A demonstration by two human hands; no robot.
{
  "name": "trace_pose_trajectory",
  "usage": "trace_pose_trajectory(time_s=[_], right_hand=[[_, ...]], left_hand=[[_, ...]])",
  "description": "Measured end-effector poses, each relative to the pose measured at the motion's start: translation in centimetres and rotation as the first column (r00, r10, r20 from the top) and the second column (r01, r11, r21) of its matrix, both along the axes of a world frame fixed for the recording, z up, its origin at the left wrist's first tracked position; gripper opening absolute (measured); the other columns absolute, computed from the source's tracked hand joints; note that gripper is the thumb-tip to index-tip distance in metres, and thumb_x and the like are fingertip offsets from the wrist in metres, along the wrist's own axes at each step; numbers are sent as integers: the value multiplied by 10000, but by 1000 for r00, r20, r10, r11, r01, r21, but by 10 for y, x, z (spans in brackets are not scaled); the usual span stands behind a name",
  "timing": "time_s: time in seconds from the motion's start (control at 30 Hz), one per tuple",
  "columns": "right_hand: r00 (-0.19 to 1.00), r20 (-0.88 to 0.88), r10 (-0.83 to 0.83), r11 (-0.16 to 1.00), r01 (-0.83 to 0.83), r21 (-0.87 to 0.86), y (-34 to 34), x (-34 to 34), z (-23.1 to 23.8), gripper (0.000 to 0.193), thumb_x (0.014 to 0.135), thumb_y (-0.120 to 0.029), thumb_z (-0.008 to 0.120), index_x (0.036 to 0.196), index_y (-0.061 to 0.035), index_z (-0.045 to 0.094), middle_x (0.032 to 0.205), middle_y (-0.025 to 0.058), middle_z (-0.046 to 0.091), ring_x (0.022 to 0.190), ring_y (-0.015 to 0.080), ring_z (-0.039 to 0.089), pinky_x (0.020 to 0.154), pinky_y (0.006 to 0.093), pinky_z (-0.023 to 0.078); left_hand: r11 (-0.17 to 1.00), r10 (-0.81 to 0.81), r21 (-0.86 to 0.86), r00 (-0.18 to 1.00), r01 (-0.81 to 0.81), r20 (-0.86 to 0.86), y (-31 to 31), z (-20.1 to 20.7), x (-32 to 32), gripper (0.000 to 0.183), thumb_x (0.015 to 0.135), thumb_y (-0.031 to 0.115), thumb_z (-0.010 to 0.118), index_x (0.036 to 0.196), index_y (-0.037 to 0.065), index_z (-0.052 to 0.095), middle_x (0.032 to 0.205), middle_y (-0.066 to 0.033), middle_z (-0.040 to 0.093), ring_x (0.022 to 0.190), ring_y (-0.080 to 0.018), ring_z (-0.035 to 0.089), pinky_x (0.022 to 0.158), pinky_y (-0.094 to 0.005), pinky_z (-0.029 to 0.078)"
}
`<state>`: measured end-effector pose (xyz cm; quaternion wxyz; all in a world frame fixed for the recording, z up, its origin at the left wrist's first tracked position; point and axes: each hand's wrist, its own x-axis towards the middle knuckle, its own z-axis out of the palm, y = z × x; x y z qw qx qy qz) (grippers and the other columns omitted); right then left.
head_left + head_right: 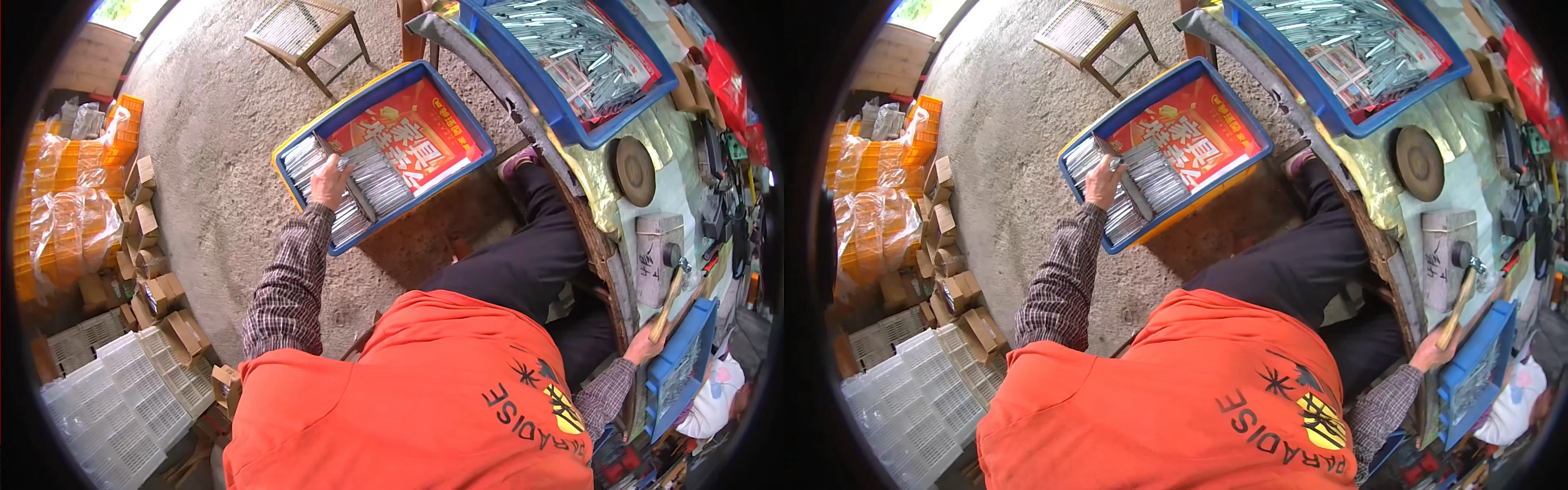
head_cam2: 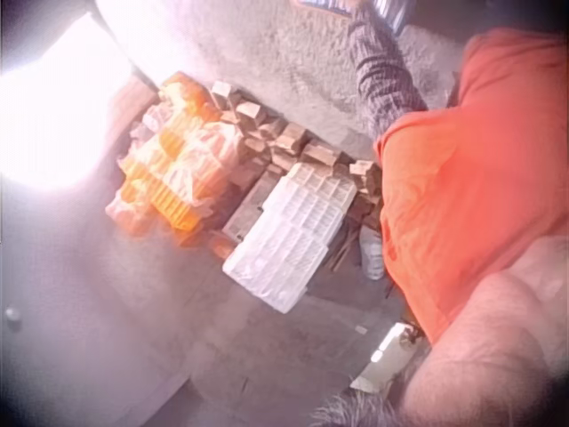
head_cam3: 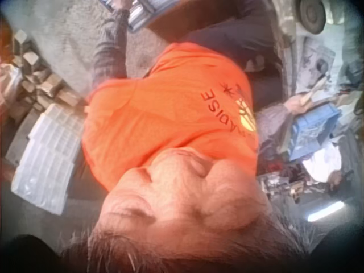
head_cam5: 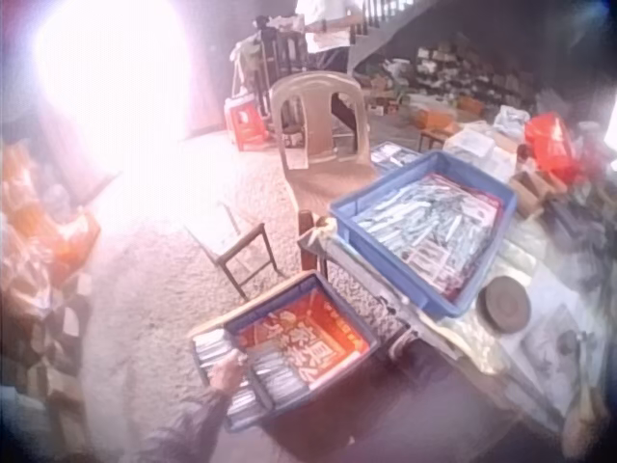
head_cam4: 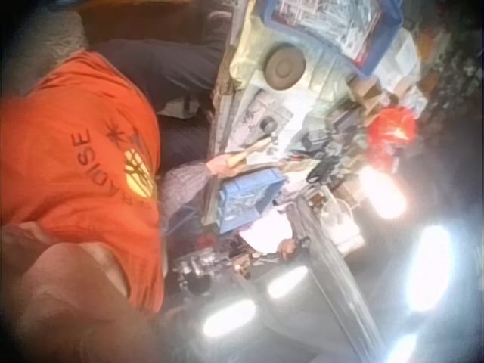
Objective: The person assembles metal components by inserting pins into metal strips by hand and hammering them on a metal block.
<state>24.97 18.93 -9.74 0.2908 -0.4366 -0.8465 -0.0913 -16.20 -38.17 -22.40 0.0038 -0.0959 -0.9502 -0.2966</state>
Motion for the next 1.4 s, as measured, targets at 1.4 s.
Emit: trace_pose_trajectory(time_s=[1.4], right_hand=[[933,-360,-3,962,-95,-256,-11,-3,-3,244,881,-129,601,1032,62,587,854,95,608,765,173,545,717,297,458]], left_hand=[[930,-44,-349,978,115,205,44,-62,-83,397,761,226,691,1120,121,559,1087,-155,576,1036,-355,551,851,-440,469]])
